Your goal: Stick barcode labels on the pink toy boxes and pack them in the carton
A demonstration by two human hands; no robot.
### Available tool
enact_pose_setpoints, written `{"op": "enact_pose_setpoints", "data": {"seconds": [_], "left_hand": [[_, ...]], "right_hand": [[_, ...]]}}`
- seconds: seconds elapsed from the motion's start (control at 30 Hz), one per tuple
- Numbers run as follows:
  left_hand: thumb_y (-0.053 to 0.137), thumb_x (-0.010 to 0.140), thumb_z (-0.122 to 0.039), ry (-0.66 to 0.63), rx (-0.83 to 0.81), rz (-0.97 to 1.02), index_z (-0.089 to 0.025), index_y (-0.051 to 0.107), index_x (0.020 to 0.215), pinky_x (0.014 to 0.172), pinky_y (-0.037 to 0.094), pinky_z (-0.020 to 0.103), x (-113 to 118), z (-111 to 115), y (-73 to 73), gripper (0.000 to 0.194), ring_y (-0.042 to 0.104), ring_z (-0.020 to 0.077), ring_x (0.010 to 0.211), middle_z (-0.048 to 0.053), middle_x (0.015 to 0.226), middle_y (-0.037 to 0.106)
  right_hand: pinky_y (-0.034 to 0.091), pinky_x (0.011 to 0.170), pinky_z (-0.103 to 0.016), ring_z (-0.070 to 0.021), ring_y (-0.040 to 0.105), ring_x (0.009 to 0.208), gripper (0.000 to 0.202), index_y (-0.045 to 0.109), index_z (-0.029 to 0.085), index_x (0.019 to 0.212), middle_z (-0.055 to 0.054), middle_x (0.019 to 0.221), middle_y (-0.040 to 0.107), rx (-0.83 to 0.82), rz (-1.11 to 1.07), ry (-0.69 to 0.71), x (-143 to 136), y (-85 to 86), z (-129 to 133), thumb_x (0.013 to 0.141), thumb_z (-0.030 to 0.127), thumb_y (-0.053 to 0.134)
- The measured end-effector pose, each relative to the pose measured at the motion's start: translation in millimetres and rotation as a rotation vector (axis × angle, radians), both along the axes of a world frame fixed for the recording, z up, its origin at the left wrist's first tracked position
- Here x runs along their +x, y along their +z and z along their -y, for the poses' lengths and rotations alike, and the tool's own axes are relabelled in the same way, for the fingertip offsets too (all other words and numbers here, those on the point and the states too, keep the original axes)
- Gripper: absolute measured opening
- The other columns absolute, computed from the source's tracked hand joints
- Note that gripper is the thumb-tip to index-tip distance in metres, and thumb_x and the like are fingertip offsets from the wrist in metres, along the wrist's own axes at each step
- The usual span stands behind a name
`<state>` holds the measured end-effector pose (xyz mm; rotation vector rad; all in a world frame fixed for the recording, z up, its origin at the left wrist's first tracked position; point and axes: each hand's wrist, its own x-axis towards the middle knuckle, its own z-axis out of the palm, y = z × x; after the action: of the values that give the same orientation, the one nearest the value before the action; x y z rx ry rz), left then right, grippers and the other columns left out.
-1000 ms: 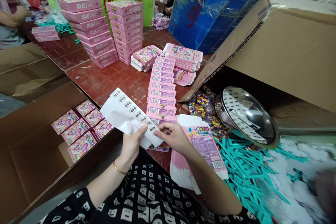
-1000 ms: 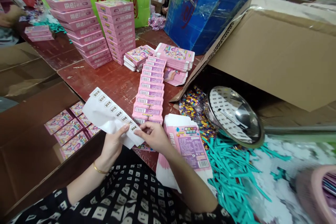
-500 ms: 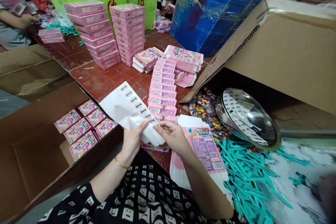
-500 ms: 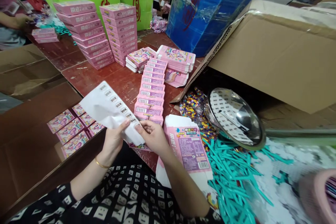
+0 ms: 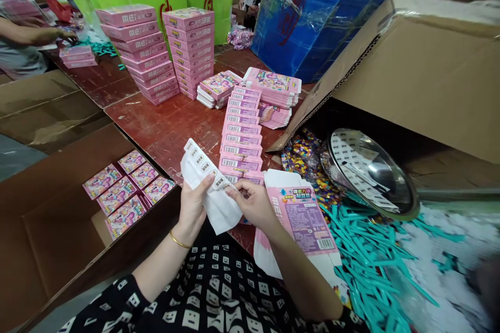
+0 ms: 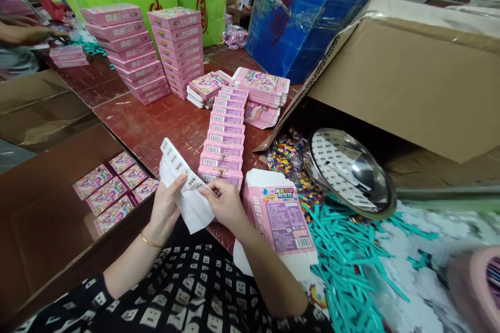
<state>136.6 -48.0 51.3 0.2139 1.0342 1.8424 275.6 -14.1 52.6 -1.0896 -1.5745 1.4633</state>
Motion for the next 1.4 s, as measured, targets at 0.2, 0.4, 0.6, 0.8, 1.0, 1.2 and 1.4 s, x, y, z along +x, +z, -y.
{"op": "enact_pose_setpoints", "data": {"seconds": [0.2,0.4,0.6,0.8,1.0,1.2,1.4], "left_hand": [[0.093,0.056,-0.023,0.125,0.033,-0.006,-0.019,0.070,0.106,0.078,0.055,0.025,5,-2,0.2,0.055,0.070,0.0170,0.082,0.002,0.099,0.074],[0.093,0.052,-0.019,-0.031,-0.037,-0.048,-0.014,0.069,0.098,0.078,0.057,0.028,6,0,-4.0,0.052,0.070,0.0187,0.080,0.005,0.093,0.075],[0.091,0.057,-0.019,-0.073,0.017,-0.198,-0.015,0.068,0.108,0.090,0.055,0.032,5,1,-7.0,0.057,0.070,0.0240,0.098,0.009,0.109,0.074],[0.089,0.060,-0.020,-0.048,0.010,-0.161,-0.017,0.066,0.113,0.092,0.054,0.034,6,-2,-7.5,0.058,0.069,0.0251,0.104,0.009,0.114,0.073],[0.089,0.061,-0.022,-0.083,-0.025,-0.096,-0.015,0.066,0.115,0.091,0.055,0.037,4,-4,-7.9,0.059,0.068,0.0280,0.105,0.012,0.118,0.071],[0.087,0.064,-0.025,-0.078,0.029,-0.308,-0.016,0.066,0.115,0.096,0.052,0.037,5,2,-14.8,0.056,0.068,0.0268,0.105,0.010,0.114,0.072],[0.088,0.063,-0.023,-0.065,0.036,-0.335,-0.015,0.067,0.113,0.094,0.053,0.036,4,1,-16.8,0.054,0.068,0.0257,0.103,0.010,0.112,0.073]], "right_hand": [[0.048,0.055,-0.027,-0.0140,0.060,0.057,0.034,0.066,0.018,0.075,-0.002,0.068,0.069,-0.291,-0.147,0.011,6,0.9,-1,0.064,0.047,0.081],[0.044,0.054,-0.025,-0.0122,0.056,0.057,0.031,0.063,0.019,0.071,0.000,0.064,0.064,-0.169,-0.091,0.003,14,4.2,-2,0.071,0.047,0.075],[0.046,0.052,-0.026,-0.0144,0.059,0.058,0.024,0.067,0.017,0.077,-0.002,0.068,0.068,-0.056,-0.015,-0.026,23,4.4,-3,0.081,0.041,0.067],[0.056,0.073,-0.032,-0.0182,0.069,0.081,0.015,0.076,0.024,0.091,-0.005,0.089,0.074,0.551,0.038,-0.169,21,-1.0,5,0.086,0.015,0.065],[0.055,0.087,-0.040,-0.0209,0.067,0.101,0.032,0.074,0.033,0.102,-0.004,0.116,0.070,0.738,-0.040,-0.138,23,3.1,7,0.084,0.008,0.066],[0.059,0.069,-0.036,-0.0189,0.069,0.069,0.092,0.026,0.027,0.150,0.002,0.075,0.072,0.026,-0.198,-0.066,10,12.4,-8,0.075,0.024,0.079],[0.053,0.057,-0.029,-0.0160,0.065,0.061,0.083,0.026,0.024,0.150,0.002,0.070,0.069,-0.031,-0.213,-0.045,7,6.4,-8,0.081,0.023,0.071]]}}
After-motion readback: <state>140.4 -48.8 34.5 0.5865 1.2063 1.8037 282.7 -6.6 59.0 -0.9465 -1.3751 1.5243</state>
